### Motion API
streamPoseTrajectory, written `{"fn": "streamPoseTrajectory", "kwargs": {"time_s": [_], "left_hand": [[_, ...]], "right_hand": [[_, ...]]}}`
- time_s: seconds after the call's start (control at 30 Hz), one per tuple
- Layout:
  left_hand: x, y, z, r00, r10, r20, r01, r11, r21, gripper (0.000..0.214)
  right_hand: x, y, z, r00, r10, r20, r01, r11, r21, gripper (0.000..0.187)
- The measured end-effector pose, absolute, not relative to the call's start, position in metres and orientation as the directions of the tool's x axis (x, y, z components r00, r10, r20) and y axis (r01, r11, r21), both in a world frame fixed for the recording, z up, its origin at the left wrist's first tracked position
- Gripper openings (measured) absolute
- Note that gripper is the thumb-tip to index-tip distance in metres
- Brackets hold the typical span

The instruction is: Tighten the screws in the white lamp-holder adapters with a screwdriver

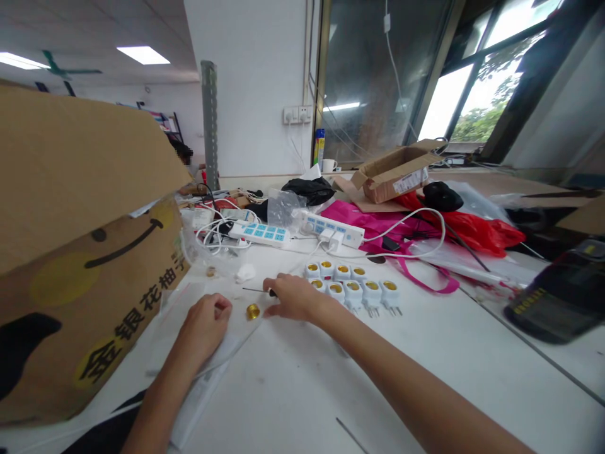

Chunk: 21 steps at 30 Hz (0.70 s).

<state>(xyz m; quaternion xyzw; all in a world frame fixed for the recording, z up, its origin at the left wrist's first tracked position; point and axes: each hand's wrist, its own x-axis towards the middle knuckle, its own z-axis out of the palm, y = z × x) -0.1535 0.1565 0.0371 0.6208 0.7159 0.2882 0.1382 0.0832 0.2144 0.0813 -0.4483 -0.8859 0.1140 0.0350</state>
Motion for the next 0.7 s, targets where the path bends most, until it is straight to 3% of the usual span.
{"fn": "streamPoseTrajectory", "kwargs": {"time_s": [0.1,0.2,0.47,0.63,0.7], "left_hand": [[-0.15,0.153,0.029,-0.146,0.977,0.153,0.835,0.039,0.549,0.014],[-0.149,0.152,0.026,-0.113,0.982,0.152,0.858,0.019,0.513,0.015],[-0.149,0.153,0.027,-0.056,0.987,0.149,0.883,-0.021,0.469,0.019],[-0.151,0.152,0.018,-0.022,0.976,0.217,0.874,-0.086,0.478,0.016],[-0.151,0.151,0.016,-0.018,0.97,0.244,0.869,-0.105,0.484,0.017]], "right_hand": [[0.076,0.216,0.082,-0.618,0.786,-0.029,0.761,0.589,-0.271,0.068],[0.061,0.218,0.081,-0.661,0.75,-0.026,0.714,0.617,-0.332,0.067],[0.022,0.222,0.071,-0.72,0.693,0.007,0.594,0.622,-0.51,0.027],[0.049,0.216,0.089,-0.642,0.756,0.126,0.567,0.579,-0.586,0.021],[0.078,0.208,0.101,-0.584,0.791,0.185,0.561,0.557,-0.612,0.027]]}}
